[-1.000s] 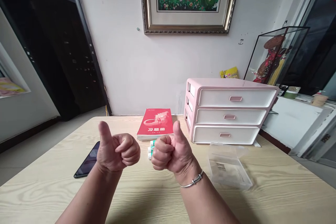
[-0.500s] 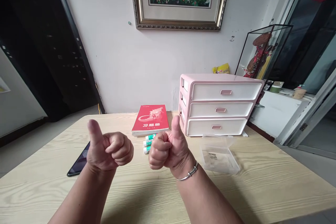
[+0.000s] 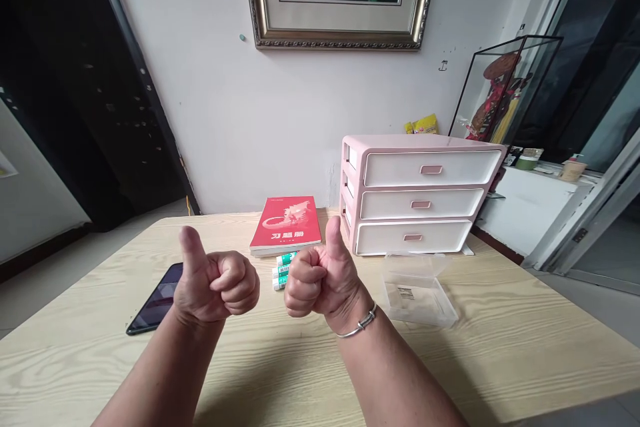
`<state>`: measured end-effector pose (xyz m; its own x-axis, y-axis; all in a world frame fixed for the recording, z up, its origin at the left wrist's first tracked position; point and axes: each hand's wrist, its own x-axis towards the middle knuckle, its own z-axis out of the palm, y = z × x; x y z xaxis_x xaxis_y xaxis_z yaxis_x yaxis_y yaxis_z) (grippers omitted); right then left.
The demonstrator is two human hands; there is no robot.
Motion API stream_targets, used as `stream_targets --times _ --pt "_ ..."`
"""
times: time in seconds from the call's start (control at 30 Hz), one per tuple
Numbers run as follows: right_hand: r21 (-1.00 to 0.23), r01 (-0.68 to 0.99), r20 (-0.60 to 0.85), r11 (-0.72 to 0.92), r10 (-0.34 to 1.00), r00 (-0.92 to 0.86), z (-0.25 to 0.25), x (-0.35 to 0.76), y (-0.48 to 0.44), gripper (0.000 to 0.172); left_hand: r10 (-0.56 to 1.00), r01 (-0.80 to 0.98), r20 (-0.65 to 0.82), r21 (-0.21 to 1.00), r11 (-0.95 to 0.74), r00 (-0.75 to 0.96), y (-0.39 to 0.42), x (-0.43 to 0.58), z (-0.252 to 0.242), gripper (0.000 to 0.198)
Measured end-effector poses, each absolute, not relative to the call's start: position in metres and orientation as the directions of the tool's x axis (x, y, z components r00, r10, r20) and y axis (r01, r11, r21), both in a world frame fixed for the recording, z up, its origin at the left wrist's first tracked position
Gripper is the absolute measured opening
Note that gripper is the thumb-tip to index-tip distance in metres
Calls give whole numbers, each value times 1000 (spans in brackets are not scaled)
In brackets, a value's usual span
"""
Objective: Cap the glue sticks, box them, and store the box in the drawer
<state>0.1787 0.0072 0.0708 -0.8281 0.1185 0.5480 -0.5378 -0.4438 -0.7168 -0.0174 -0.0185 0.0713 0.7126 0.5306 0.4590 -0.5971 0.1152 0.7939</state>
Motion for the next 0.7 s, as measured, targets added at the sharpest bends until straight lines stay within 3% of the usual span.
stream_targets --times 0.2,0.7 --pt "-709 -572 598 -413 79 -798 72 182 1 78 484 -592 494 804 62 722 -24 -16 75 78" --pt "-741 -554 522 -379 194 -831 66 190 12 78 493 -571 478 819 47 726 -23 -18 73 76"
